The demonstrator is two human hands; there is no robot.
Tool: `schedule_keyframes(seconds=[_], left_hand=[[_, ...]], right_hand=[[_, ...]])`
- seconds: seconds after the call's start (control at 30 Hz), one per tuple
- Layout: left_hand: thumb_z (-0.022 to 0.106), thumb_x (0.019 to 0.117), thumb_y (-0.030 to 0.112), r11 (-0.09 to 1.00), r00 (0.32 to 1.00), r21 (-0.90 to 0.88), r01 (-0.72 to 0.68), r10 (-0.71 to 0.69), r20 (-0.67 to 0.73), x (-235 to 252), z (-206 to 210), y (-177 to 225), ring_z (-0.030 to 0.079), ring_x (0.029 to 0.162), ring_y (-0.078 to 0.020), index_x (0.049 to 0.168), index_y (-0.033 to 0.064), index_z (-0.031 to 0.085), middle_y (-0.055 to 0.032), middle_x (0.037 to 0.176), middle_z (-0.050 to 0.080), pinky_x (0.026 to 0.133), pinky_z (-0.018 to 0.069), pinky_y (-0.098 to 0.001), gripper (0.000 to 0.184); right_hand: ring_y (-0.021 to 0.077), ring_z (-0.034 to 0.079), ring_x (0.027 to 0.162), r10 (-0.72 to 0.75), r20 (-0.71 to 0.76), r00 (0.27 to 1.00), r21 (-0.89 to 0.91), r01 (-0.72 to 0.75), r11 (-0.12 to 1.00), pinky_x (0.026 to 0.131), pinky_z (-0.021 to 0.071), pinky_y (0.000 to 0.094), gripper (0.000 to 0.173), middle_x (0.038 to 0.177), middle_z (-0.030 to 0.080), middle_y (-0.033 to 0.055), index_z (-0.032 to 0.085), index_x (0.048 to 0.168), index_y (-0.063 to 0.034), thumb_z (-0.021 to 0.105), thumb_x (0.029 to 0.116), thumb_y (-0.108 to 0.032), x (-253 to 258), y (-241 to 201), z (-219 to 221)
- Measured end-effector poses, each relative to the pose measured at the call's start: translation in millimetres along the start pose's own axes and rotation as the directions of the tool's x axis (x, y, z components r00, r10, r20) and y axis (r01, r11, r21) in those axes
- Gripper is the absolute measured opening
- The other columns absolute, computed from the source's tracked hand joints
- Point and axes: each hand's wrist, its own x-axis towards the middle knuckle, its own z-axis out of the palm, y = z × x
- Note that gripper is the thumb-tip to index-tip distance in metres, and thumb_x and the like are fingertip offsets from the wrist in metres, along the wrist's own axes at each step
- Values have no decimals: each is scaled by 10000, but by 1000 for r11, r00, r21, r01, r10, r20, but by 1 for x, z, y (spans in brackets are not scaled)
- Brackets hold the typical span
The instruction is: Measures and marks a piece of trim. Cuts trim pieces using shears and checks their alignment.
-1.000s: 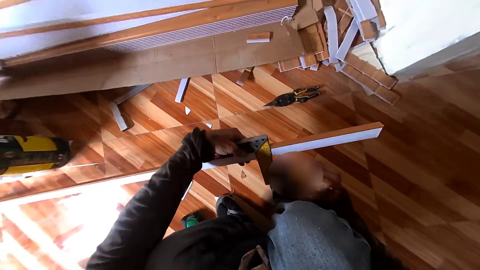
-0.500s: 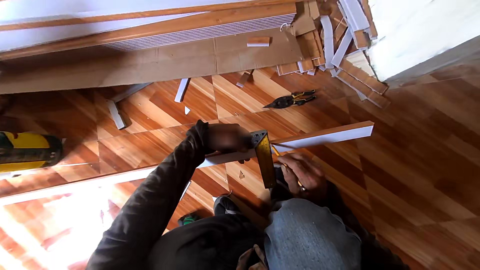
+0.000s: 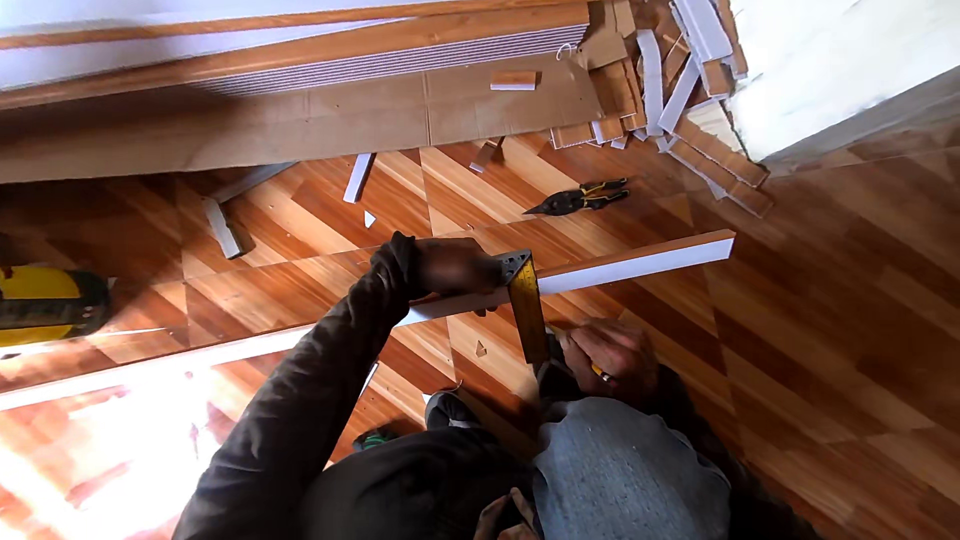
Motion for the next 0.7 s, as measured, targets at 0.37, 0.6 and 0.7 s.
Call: schedule_keyframes(seconds=[0.37, 0.6, 0.7], left_hand=[[714, 964, 304, 875, 938, 354, 331, -265, -222, 31, -17, -100, 672, 813, -248, 1023, 24, 723, -135, 904, 707, 785, 532, -474, 287], [663, 987, 367, 873, 938, 358, 331, -261, -230, 43, -18, -168, 645, 730, -239, 947, 21, 724, -127, 821, 682, 710, 519, -466, 353], [663, 999, 358, 886, 928, 304, 351, -285, -239, 43, -16, -166, 682, 860, -279, 1030, 8, 736, -164, 926, 713, 833, 529, -505, 358]], right_hand=[[358, 722, 839, 435, 130, 891, -174, -412, 894, 680, 609, 482, 285, 956, 705, 204, 748, 1050, -15, 596, 1004, -252, -71, 96, 93], [463, 650, 1144, 332, 344, 878, -230, -264, 937, 977, 518, 602, 502, 1213, 683, 253, 705, 1277, -100, 724, 785, -4, -95, 130, 130], [444, 655, 1138, 293, 366, 883, -259, -206, 944, 960, 521, 599, 521, 1214, 685, 235, 696, 1324, -181, 693, 823, -38, -95, 138, 130]])
